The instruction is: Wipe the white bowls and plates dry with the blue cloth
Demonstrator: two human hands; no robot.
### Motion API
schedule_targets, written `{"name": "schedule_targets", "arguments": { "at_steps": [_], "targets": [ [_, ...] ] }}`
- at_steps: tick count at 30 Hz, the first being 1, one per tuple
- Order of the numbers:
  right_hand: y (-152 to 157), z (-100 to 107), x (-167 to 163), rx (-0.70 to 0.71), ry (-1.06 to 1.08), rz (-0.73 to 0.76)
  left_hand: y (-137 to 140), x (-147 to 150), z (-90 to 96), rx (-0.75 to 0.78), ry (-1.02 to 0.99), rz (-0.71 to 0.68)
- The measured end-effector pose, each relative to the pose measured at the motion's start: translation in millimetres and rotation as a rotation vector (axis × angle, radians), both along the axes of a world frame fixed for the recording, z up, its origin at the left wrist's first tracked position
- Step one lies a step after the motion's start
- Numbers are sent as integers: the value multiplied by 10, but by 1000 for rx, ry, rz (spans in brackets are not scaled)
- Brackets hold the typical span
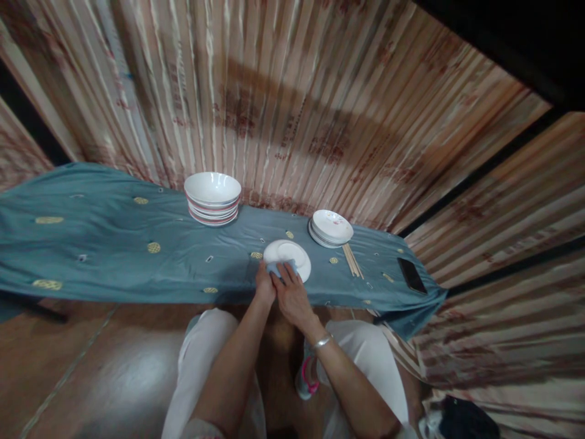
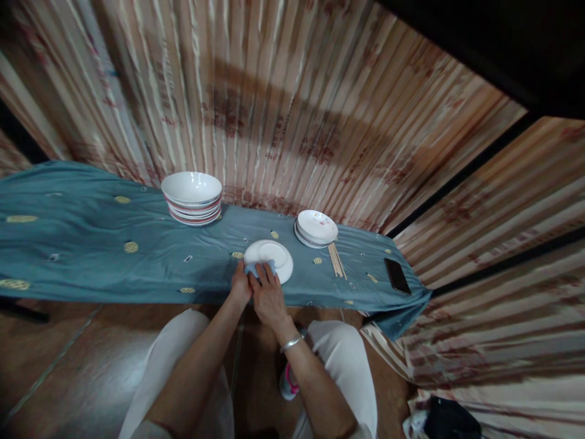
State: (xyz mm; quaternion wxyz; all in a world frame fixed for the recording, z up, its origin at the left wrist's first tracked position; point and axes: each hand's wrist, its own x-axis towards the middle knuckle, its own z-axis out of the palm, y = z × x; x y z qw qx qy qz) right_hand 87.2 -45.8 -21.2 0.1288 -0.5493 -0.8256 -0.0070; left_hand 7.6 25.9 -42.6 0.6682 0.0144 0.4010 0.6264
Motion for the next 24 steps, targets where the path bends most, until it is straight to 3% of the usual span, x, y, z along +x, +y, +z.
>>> {"name": "schedule_targets", "arguments": {
  "at_steps": [9, 18, 24],
  "targets": [
    [383, 145, -66, -40, -29, 71, -27, -26, 93, -97, -48, 62],
    [785, 198, -135, -109, 23, 36, 3, 2, 103, -33, -154, 43],
    [1012, 182, -100, -67, 33, 41, 11, 0, 118, -7, -154, 31]
  ]
}}
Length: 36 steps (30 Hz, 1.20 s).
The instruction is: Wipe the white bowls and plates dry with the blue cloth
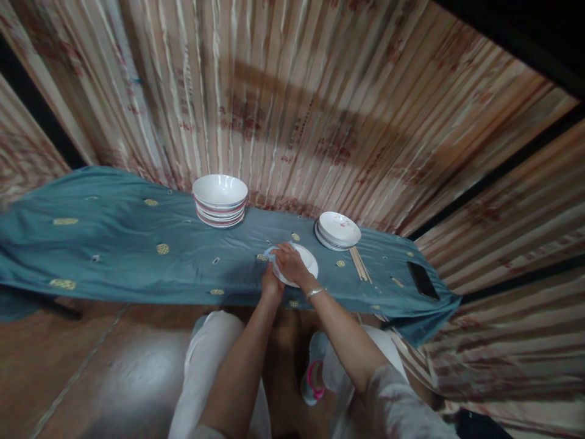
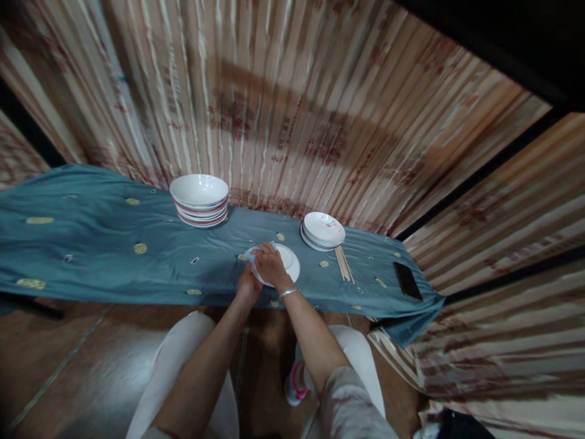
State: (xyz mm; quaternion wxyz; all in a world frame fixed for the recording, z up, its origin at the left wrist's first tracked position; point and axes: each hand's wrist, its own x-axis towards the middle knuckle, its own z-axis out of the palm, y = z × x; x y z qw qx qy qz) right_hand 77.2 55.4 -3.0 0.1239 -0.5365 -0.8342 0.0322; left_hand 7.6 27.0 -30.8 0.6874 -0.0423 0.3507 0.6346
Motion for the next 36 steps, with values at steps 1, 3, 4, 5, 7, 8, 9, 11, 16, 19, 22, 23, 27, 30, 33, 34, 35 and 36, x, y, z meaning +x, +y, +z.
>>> {"name": "schedule_targets", "arguments": {
  "at_steps": [1, 3, 4, 5, 7, 8, 9, 11, 16, 19, 22, 23, 27, 30, 33, 34, 35, 36],
  "targets": [
    [39, -11, 16, 3, 4, 3, -7, 2, -4, 1, 10, -6],
    [117, -39, 53, 2, 12, -6, -24, 5, -15, 4, 32, -17],
    [153, -54, 74, 0, 18, -21, -30, 6, -20, 6, 42, -21],
    [187, -70, 97, -3, 24, -40, -35, 7, -24, 8, 52, -24],
    [248, -98, 151, -7, 35, -76, -38, 12, -29, 11, 70, -25],
    [275, -110, 183, -9, 39, -92, -37, 16, -28, 11, 79, -24],
    [299, -121, 219, -15, 43, -107, -34, 20, -27, 11, 89, -23],
    [338, -139, 305, -38, 64, -145, -30, 31, -22, 7, 108, -20],
    [330, -182, 567, -90, 141, -209, -27, 45, -9, -9, 139, -13],
    [237, -217, 719, -93, 150, -249, -25, 50, -13, -17, 152, -8],
    [104, -267, 841, -90, 181, -287, -24, 56, -21, -24, 164, -4],
    [57, -286, 874, -88, 202, -298, -25, 57, -20, -26, 167, -2],
    [-118, -362, 955, -97, 288, -349, -37, 52, 12, -23, 173, 2],
    [-221, -415, 965, -89, 326, -382, -47, 41, 64, -30, 172, 0],
    [-313, -470, 949, -62, 368, -397, -58, 36, 114, -36, 173, 6],
    [-345, -489, 940, -52, 387, -400, -63, 36, 125, -36, 174, 9],
    [-379, -508, 929, -42, 407, -404, -67, 38, 133, -34, 176, 13],
    [-414, -528, 916, -32, 427, -411, -71, 39, 137, -31, 177, 16]
  ]
}}
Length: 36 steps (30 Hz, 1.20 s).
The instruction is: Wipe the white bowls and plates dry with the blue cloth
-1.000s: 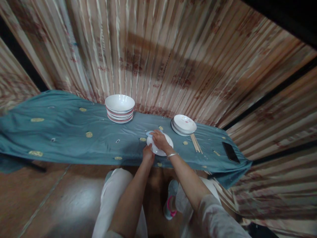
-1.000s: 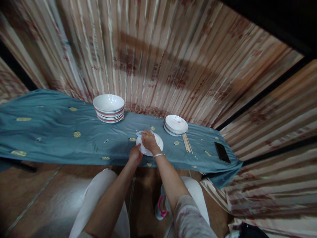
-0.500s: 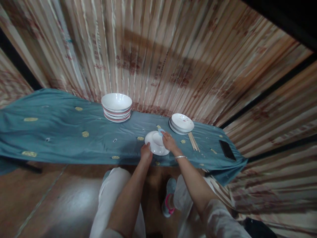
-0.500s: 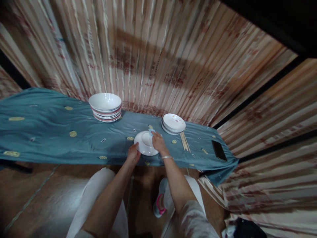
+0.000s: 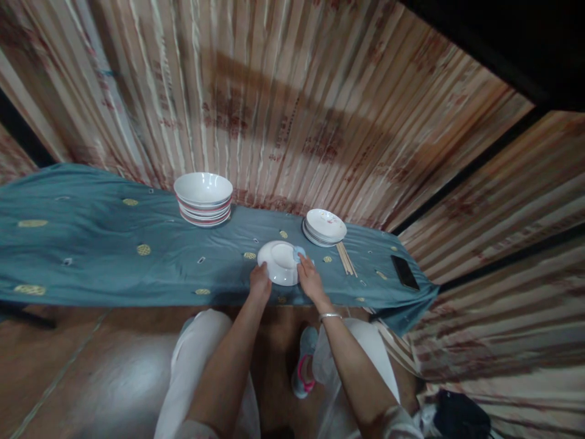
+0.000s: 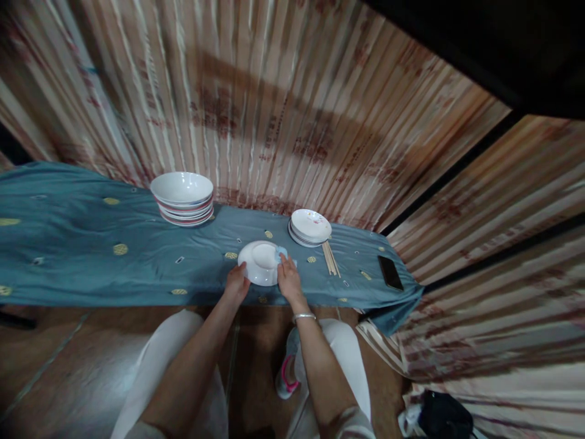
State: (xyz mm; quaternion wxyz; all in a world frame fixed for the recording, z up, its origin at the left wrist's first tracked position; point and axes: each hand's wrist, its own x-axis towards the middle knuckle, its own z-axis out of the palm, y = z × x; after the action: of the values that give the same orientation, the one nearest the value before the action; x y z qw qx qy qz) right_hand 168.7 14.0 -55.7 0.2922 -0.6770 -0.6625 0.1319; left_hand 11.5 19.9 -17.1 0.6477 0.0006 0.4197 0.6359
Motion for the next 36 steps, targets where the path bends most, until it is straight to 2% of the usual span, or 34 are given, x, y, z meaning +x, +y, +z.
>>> {"name": "schedule_targets", "arguments": {
  "at_steps": [8, 16, 24, 36],
  "targets": [
    [-273, -146, -196, 128, 35, -80, -8, 12, -54, 38, 9, 11],
    [-479, -201, -416, 192, -83, -113, 29, 28, -134, 51, 10, 11],
    [-618, -94, -656, 195, -168, -68, 52, 15, -159, 78, 1, -22],
    [-618, 153, -820, 108, -284, 4, 39, -18, -200, 121, 11, -56]
  ]
}}
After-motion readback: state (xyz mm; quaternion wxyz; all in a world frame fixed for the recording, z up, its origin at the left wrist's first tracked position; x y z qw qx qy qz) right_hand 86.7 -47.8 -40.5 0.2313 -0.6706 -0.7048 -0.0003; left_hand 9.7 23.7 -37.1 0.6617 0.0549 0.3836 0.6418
